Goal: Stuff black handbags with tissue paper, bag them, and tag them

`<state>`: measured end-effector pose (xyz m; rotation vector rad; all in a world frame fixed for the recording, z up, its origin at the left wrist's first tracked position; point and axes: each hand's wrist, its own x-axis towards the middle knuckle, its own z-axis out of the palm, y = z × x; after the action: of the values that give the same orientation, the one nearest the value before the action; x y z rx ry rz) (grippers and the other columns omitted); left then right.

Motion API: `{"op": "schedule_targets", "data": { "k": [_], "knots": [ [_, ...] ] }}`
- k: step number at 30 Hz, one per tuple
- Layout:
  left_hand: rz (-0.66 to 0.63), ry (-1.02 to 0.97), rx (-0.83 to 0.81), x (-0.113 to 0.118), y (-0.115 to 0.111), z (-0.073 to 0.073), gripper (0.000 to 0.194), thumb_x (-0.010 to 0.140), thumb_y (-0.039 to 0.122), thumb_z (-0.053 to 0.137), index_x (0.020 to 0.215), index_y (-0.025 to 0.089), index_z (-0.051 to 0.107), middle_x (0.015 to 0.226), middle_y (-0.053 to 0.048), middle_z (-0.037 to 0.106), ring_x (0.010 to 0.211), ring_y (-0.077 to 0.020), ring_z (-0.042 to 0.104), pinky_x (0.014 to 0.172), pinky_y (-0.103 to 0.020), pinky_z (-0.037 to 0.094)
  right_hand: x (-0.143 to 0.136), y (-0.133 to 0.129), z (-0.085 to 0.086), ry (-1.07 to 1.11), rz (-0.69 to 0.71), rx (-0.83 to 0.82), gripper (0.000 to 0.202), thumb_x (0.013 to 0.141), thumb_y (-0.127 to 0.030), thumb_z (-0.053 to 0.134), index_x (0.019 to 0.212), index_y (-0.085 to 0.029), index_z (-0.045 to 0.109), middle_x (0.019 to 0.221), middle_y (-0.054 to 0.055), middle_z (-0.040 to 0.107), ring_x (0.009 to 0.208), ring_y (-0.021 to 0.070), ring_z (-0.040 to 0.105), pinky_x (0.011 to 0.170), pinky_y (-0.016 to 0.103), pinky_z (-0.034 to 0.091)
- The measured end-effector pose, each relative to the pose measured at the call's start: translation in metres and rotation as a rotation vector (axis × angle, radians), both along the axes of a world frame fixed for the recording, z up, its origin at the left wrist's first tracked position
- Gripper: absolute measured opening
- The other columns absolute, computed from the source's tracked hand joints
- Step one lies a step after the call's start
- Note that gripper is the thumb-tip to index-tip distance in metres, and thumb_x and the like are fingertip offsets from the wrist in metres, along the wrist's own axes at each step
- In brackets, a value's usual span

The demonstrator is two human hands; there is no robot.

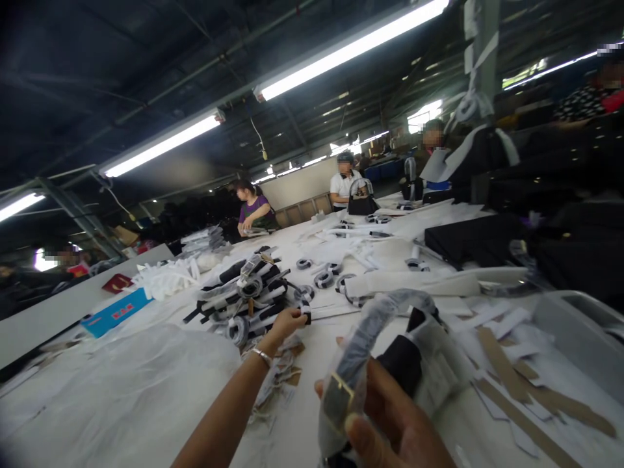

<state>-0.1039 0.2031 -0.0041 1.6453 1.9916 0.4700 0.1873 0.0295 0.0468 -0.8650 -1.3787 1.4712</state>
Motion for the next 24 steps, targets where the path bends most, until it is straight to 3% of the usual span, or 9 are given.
{"op": "schedule_targets", "data": {
  "k": [6, 8, 11, 13, 17, 20, 24],
  "knots": [
    [-0.348, -0.355, 0.041, 0.043, -0.043, 0.060, 0.034, 0.095, 0.045, 0.059, 0.106, 0.015, 0.067, 0.084, -0.001, 0.064, 0.068, -0.0115, 0.058, 0.066, -0.027, 0.049, -0.008, 0.010, 0.009, 0.160, 0.026, -0.056, 0.088, 0.087, -0.062, 0.064, 0.156, -0.021, 0.029, 0.113, 0.015, 0.075, 0.111, 0.0306, 0.069, 0.099, 0.045, 0.054],
    [-0.479, -0.466, 0.029, 0.064, -0.061, 0.085, 0.039, 0.092, 0.047, 0.061, 0.112, 0.015, 0.069, 0.087, -0.002, 0.066, 0.069, -0.0099, 0.055, 0.065, -0.023, 0.044, -0.007, 0.013, 0.012, 0.150, 0.013, -0.018, 0.088, 0.089, -0.060, 0.062, 0.157, -0.020, 0.026, 0.108, 0.013, 0.077, 0.108, 0.0297, 0.071, 0.098, 0.045, 0.054],
    [-0.618, -0.565, -0.023, 0.093, -0.086, 0.120, 0.043, 0.085, 0.045, 0.068, 0.118, 0.017, 0.070, 0.096, -0.004, 0.069, 0.076, -0.0117, 0.055, 0.067, -0.022, 0.042, -0.001, 0.019, 0.016, -0.021, -0.030, 0.095, 0.089, 0.090, -0.060, 0.059, 0.160, -0.021, 0.020, 0.087, 0.006, 0.078, 0.087, 0.0281, 0.074, 0.079, 0.040, 0.059],
    [-0.676, -0.587, -0.068, 0.106, -0.098, 0.137, 0.044, 0.082, 0.044, 0.072, 0.117, 0.017, 0.072, 0.093, -0.004, 0.070, 0.075, -0.0126, 0.055, 0.069, -0.023, 0.043, 0.003, 0.021, 0.017, -0.184, -0.093, 0.176, 0.089, 0.091, -0.059, 0.058, 0.160, -0.020, 0.019, 0.069, 0.000, 0.073, 0.066, 0.0243, 0.070, 0.059, 0.032, 0.054],
    [-0.663, -0.693, -0.130, 0.115, -0.110, 0.151, 0.046, 0.080, 0.042, 0.075, 0.120, 0.019, 0.071, 0.096, -0.004, 0.070, 0.085, -0.0164, 0.058, 0.077, -0.026, 0.045, 0.007, 0.021, 0.022, -0.350, -0.178, 0.250, 0.090, 0.092, -0.055, 0.057, 0.160, -0.011, 0.017, 0.053, -0.005, 0.061, 0.048, 0.0172, 0.056, 0.044, 0.024, 0.034],
    [-0.572, -0.752, -0.167, 0.112, -0.111, 0.151, 0.042, 0.080, 0.040, 0.075, 0.116, 0.018, 0.072, 0.087, -0.003, 0.066, 0.076, -0.0125, 0.053, 0.067, -0.021, 0.039, 0.006, 0.021, 0.024, -0.348, -0.192, 0.267, 0.091, 0.091, -0.052, 0.058, 0.159, -0.008, 0.016, 0.053, -0.005, 0.062, 0.048, 0.0169, 0.057, 0.045, 0.024, 0.035],
    [-0.572, -0.781, -0.176, 0.112, -0.112, 0.153, 0.035, 0.086, 0.047, 0.069, 0.097, 0.014, 0.074, 0.072, 0.000, 0.055, 0.063, -0.0079, 0.041, 0.058, -0.019, 0.030, 0.006, 0.024, 0.022, -0.352, -0.207, 0.280, 0.092, 0.090, -0.049, 0.061, 0.160, -0.009, 0.016, 0.057, -0.004, 0.066, 0.051, 0.0183, 0.061, 0.049, 0.026, 0.040]
  ]
}}
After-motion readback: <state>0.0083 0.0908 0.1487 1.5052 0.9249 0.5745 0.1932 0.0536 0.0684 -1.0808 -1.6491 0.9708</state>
